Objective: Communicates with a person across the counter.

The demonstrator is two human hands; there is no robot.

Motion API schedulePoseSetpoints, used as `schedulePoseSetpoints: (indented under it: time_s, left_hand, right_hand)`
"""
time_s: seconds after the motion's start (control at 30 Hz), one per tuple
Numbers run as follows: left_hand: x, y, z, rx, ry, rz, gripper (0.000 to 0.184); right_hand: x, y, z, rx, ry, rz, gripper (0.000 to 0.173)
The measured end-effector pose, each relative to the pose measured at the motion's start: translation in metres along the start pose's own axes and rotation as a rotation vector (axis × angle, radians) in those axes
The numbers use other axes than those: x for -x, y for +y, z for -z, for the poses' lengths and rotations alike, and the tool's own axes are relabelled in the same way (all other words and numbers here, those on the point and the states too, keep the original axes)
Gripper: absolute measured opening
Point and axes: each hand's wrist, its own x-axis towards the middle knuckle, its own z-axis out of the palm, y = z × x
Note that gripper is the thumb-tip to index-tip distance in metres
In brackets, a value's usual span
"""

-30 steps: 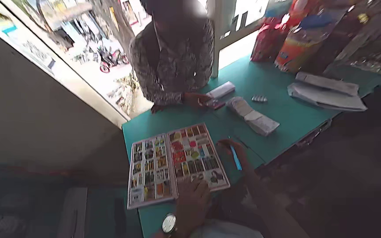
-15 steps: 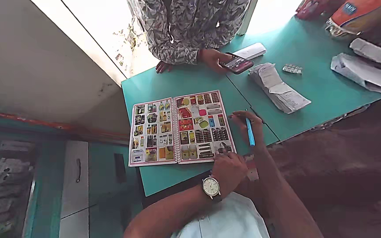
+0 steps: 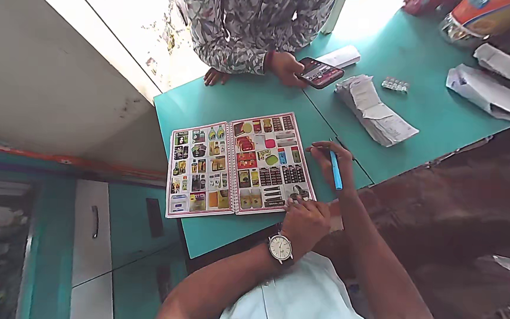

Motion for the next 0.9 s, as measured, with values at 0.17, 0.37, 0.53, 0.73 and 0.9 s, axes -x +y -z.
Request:
schedulePoseSetpoints:
  time_s: [0.17, 0.37, 0.53, 0.73, 0.9]
  left_hand:
    - [0.000, -0.001, 0.001, 0.054, 0.033, 0.023, 0.018]
    - [0.001, -0.003, -0.002, 0.031, -0.002, -0.023, 0.019]
    - [-0.001, -0.004, -0.001, 0.076, 0.053, 0.004, 0.014]
    - [-0.002, -0.008, 0.007, 0.195, 0.039, 0.039, 0.011]
    - [-0.010, -0.009, 0.036, 0.569, -0.266, 0.107, 0.016]
  right_hand:
    - [0.001, 0.001, 0.000, -0.032, 0.004, -0.004, 0.019]
    - [0.000, 0.003, -0.002, -0.040, 0.011, -0.010, 0.019]
    - [-0.001, 0.003, -0.002, -0.034, 0.020, -0.013, 0.019]
    - [0.000, 0.003, -0.002, -0.020, 0.029, 0.055, 0.021]
    - [-0.005, 0.000, -0.001, -0.058, 0.022, 0.051, 0.020]
